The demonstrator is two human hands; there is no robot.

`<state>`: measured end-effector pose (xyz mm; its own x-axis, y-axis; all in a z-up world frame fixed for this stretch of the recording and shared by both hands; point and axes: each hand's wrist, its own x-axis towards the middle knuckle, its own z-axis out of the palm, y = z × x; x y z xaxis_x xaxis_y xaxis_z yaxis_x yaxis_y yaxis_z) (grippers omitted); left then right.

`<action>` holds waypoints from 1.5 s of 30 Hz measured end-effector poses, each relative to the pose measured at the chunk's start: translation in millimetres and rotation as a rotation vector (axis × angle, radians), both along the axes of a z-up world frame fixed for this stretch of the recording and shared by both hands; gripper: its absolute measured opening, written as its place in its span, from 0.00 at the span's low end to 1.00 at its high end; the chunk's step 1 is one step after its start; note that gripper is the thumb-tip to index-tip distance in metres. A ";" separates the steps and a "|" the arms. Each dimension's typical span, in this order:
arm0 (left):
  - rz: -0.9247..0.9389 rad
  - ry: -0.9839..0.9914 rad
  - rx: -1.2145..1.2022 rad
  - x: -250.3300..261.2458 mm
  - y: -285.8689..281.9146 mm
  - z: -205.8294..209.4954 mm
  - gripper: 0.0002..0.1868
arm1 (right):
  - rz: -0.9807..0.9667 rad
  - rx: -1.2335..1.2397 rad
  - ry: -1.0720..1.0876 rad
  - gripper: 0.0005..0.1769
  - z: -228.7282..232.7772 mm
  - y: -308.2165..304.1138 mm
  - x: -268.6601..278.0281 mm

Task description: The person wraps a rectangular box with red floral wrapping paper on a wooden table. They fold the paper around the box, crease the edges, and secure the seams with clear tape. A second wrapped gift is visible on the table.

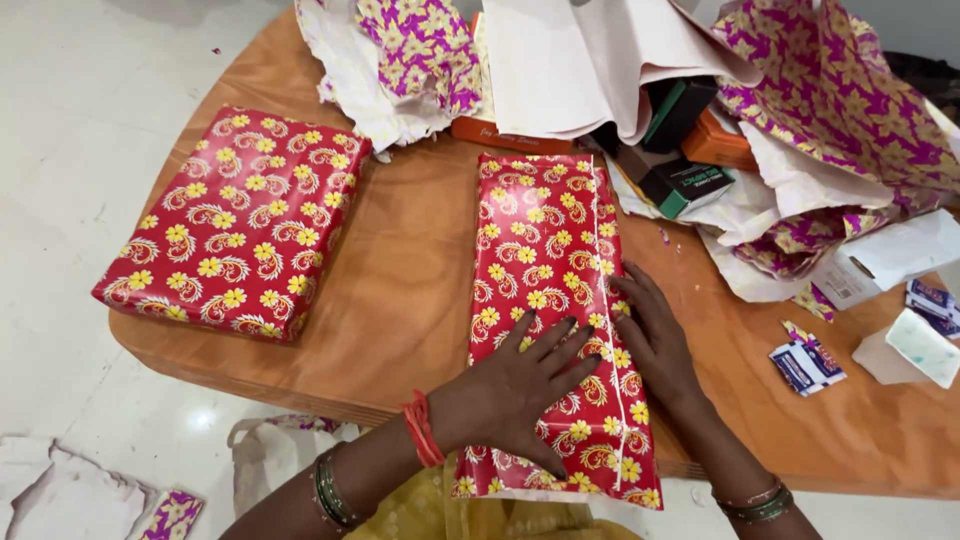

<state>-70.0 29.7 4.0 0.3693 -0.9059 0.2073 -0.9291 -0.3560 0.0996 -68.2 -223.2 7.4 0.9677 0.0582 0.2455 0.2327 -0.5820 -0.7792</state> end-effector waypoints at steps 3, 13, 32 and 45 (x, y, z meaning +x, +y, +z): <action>-0.023 0.105 0.034 0.9 3.2 3.3 0.70 | 0.016 0.099 0.000 0.29 8.2 6.5 -2.7; -0.052 0.099 -0.035 18.1 -0.2 -9.4 0.59 | -0.143 -0.200 -0.329 0.22 8.6 -0.9 -62.3; -0.091 0.019 -0.121 -54.7 21.2 3.8 0.35 | -0.002 -0.175 -0.121 0.17 18.4 -7.7 -49.8; -0.163 0.485 -0.269 -49.3 23.4 8.6 0.31 | 0.266 -0.496 -0.082 0.30 3.1 -10.9 42.3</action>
<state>-119.3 53.1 12.6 0.3398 -0.8978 0.2800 -0.7954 -0.1154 0.5950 -26.0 -234.1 10.5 0.8826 0.4251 0.2006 0.4699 -0.7867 -0.4004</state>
